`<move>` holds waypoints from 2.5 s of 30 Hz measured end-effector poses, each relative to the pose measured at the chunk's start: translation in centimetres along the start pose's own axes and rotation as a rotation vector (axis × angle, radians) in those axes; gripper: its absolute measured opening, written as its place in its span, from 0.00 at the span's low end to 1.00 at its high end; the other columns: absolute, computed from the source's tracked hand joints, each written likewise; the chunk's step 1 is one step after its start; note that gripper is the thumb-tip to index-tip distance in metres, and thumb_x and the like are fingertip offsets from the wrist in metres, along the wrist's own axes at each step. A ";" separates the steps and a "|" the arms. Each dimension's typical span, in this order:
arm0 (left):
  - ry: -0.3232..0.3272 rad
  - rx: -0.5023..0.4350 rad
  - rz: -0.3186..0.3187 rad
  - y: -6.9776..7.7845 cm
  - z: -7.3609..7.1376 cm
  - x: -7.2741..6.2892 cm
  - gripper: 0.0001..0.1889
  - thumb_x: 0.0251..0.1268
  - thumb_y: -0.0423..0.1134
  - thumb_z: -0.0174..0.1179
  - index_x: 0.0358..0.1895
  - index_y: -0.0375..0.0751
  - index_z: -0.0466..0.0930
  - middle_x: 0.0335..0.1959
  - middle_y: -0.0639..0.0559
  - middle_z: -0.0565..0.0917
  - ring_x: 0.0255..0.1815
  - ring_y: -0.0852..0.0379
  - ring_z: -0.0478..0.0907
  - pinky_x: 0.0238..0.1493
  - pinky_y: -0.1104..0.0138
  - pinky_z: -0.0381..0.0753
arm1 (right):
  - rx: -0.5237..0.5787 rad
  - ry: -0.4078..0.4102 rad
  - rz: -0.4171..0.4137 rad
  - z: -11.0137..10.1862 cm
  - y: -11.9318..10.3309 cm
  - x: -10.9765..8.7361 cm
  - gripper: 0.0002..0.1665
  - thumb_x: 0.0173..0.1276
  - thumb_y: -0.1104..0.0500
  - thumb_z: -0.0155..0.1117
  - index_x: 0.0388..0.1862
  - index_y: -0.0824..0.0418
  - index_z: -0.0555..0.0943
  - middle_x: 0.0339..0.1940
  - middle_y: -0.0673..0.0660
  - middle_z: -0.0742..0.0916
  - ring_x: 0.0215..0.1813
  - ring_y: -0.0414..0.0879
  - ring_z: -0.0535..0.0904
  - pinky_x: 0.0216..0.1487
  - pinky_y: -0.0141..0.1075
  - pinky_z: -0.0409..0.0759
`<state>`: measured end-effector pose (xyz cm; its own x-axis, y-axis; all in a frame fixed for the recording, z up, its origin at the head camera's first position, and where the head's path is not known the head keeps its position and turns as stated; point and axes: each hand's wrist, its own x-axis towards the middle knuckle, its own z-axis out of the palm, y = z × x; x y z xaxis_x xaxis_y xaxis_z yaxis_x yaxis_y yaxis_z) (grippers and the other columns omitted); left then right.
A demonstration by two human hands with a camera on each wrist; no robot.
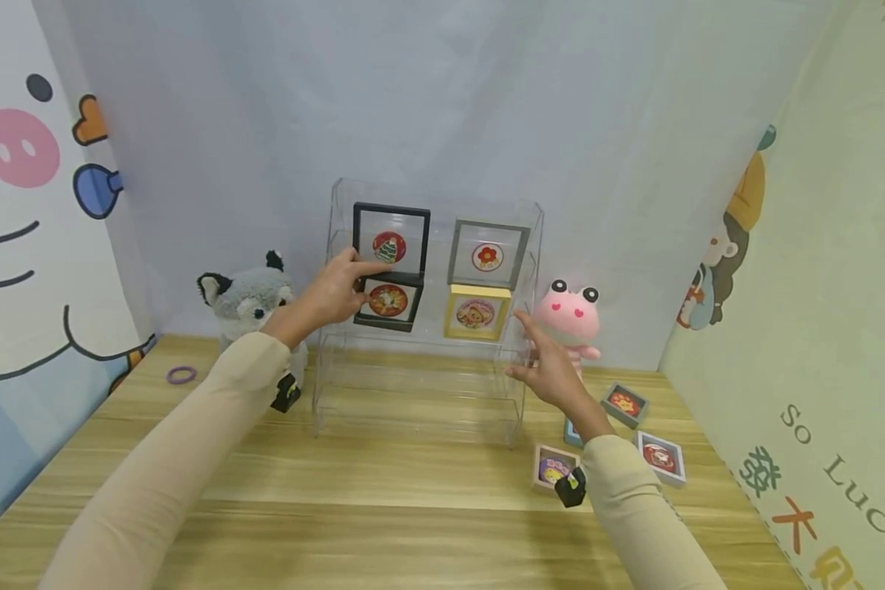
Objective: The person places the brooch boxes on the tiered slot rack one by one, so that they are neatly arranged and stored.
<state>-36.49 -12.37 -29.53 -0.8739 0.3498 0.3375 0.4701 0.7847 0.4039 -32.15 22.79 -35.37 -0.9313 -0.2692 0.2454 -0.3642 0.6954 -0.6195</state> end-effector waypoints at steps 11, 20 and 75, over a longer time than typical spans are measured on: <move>0.008 0.011 -0.039 -0.3 0.1 -0.2 0.32 0.63 0.24 0.64 0.71 0.47 0.73 0.44 0.39 0.69 0.39 0.45 0.70 0.37 0.57 0.68 | -0.020 0.006 0.002 0.0 0.1 0.1 0.54 0.62 0.67 0.71 0.82 0.52 0.53 0.78 0.69 0.63 0.63 0.74 0.76 0.53 0.58 0.82; -0.016 0.045 -0.070 -0.2 0.1 -0.2 0.33 0.64 0.26 0.65 0.72 0.48 0.71 0.48 0.37 0.70 0.39 0.45 0.69 0.37 0.56 0.70 | -0.012 0.003 0.013 0.0 0.1 0.1 0.54 0.63 0.67 0.71 0.82 0.51 0.53 0.78 0.70 0.63 0.63 0.73 0.76 0.53 0.57 0.82; 0.080 0.065 -0.204 -1.6 1.5 -9.0 0.41 0.67 0.46 0.66 0.79 0.48 0.56 0.58 0.23 0.72 0.45 0.33 0.80 0.41 0.45 0.80 | -0.034 0.010 -0.008 0.0 0.1 -0.1 0.54 0.62 0.67 0.72 0.81 0.52 0.53 0.75 0.73 0.66 0.62 0.73 0.77 0.52 0.58 0.82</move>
<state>-29.53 -16.04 -34.47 -0.9363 0.1406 0.3219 0.2734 0.8671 0.4165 -32.07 22.89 -35.42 -0.9281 -0.2688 0.2576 -0.3714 0.7155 -0.5916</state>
